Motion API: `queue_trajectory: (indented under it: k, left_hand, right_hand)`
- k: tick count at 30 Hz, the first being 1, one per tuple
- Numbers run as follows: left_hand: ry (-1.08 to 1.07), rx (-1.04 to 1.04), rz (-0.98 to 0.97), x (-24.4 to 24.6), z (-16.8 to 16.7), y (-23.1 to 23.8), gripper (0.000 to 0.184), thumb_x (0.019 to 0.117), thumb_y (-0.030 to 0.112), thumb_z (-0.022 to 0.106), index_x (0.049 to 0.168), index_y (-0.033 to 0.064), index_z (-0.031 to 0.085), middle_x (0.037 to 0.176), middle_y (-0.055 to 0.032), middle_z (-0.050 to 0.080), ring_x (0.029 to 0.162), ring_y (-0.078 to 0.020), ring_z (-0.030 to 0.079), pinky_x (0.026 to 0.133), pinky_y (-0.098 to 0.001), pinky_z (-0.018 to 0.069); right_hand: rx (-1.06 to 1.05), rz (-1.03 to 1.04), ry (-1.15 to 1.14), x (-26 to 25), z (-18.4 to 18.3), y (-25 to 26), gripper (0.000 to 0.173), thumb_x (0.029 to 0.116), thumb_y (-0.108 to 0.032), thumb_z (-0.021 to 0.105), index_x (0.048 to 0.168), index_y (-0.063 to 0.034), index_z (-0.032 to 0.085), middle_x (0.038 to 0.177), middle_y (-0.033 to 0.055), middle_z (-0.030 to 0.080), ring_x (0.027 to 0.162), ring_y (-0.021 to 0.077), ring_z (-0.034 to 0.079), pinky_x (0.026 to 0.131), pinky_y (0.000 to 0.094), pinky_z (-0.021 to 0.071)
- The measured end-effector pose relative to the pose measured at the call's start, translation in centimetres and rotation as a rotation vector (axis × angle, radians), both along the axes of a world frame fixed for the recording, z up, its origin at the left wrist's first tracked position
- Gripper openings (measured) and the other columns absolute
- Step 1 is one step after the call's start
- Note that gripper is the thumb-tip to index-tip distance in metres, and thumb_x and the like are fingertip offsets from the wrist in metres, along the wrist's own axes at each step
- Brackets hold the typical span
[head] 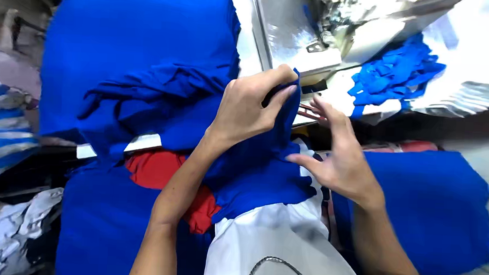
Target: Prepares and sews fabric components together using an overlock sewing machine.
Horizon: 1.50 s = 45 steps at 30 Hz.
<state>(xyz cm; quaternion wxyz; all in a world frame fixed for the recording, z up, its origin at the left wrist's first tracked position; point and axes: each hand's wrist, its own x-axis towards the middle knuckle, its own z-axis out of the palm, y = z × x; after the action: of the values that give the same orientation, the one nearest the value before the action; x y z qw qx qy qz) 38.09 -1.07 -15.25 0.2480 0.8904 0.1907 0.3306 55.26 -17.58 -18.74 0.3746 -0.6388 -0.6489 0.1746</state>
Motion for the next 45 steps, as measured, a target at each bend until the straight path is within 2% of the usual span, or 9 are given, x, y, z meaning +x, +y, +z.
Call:
queue_trajectory:
  k: [4,7,11,18,24,28,36,41,45]
  left_hand:
    - [0.082,-0.028,-0.02,1.2,1.1,-0.7,0.019,0.1033,0.023,0.058,0.111,0.0105,0.071,0.09,-0.0026,0.073,0.08,-0.0139,0.07,0.069,-0.0372,0.057]
    - [0.11,-0.019,0.039,1.1,1.4,-0.4,0.019,0.1031,0.024,0.058,0.111,0.0118,0.07,0.087,-0.0027,0.073,0.077,-0.0147,0.07,0.066,-0.0393,0.0553]
    - [0.119,-0.026,0.146,0.7,1.2,-0.3,0.019,0.1027,0.03,0.061,0.108,0.0137,0.07,0.08,0.0001,0.071,0.07,-0.0113,0.067,0.061,-0.0355,0.0524]
    - [0.118,-0.067,0.195,1.7,0.8,-0.3,0.023,0.1032,0.034,0.06,0.101,0.0142,0.072,0.077,0.0016,0.069,0.067,-0.0085,0.064,0.06,-0.0324,0.0493]
    - [0.187,-0.026,0.169,1.9,1.0,-0.2,0.022,0.1041,0.029,0.056,0.096,0.0144,0.071,0.075,0.0014,0.067,0.067,-0.012,0.064,0.06,-0.0371,0.0479]
    - [0.24,-0.002,0.121,1.0,1.7,-1.7,0.019,0.1048,0.021,0.053,0.096,0.01,0.066,0.067,-0.0025,0.059,0.054,-0.0161,0.054,0.049,-0.0356,0.0398]
    - [0.204,-0.144,0.068,2.1,0.9,0.3,0.021,0.0957,0.03,0.066,0.114,0.0203,0.069,0.078,0.0059,0.068,0.065,-0.0079,0.063,0.058,-0.0342,0.0502]
    - [0.042,-0.144,-0.015,3.1,0.6,1.5,0.014,0.0972,0.027,0.068,0.101,0.015,0.074,0.083,0.005,0.07,0.072,-0.0026,0.062,0.063,-0.0258,0.0501]
    - [0.001,-0.145,-0.05,4.1,0.5,1.5,0.014,0.1,0.021,0.065,0.1,0.0091,0.073,0.09,0.0,0.07,0.081,-0.0049,0.064,0.07,-0.0246,0.052]
  right_hand:
    - [0.128,0.059,0.372,-1.6,-0.4,5.0,0.103,0.0767,-0.017,0.087,0.16,-0.0072,0.028,0.144,0.0098,0.054,0.129,0.0117,0.056,0.105,0.0297,0.0523]
    - [0.129,0.087,0.65,-1.0,-0.5,6.4,0.054,0.079,-0.005,0.08,0.129,-0.0022,0.061,0.111,0.0048,0.07,0.099,0.0073,0.069,0.084,0.0236,0.0602]
    - [0.225,0.061,0.743,0.0,-0.9,6.5,0.011,0.0982,-0.009,0.062,0.105,-0.0009,0.067,0.086,0.0018,0.066,0.075,0.0042,0.064,0.064,0.0193,0.0552]
    - [0.223,-0.039,0.715,0.0,-0.7,5.8,0.035,0.1118,-0.023,0.037,0.12,-0.0029,0.065,0.094,0.0016,0.066,0.081,0.0038,0.064,0.069,0.0202,0.0561]
    - [0.218,-0.06,0.646,-0.5,0.0,5.3,0.031,0.0974,-0.02,0.068,0.123,-0.0036,0.061,0.102,0.0052,0.069,0.086,0.012,0.07,0.07,0.0246,0.0609]
    - [0.229,-0.12,0.554,-0.5,0.2,5.2,0.027,0.096,-0.011,0.067,0.122,-0.004,0.062,0.099,0.0052,0.069,0.083,0.0105,0.07,0.068,0.0237,0.0607]
    - [0.259,-0.155,0.662,0.3,-0.4,5.2,0.013,0.102,-0.01,0.062,0.114,-0.0041,0.062,0.086,0.0028,0.066,0.067,0.0056,0.062,0.054,0.0165,0.0518]
    - [0.286,-0.159,0.7,0.9,-0.3,5.3,0.015,0.1075,-0.014,0.053,0.111,-0.0032,0.063,0.084,0.0017,0.064,0.068,0.0031,0.062,0.057,0.0153,0.052]
    - [0.28,-0.031,0.591,1.3,-0.4,4.9,0.04,0.1033,-0.027,0.06,0.133,-0.001,0.054,0.115,0.0054,0.065,0.1,0.0101,0.066,0.082,0.0247,0.0584]
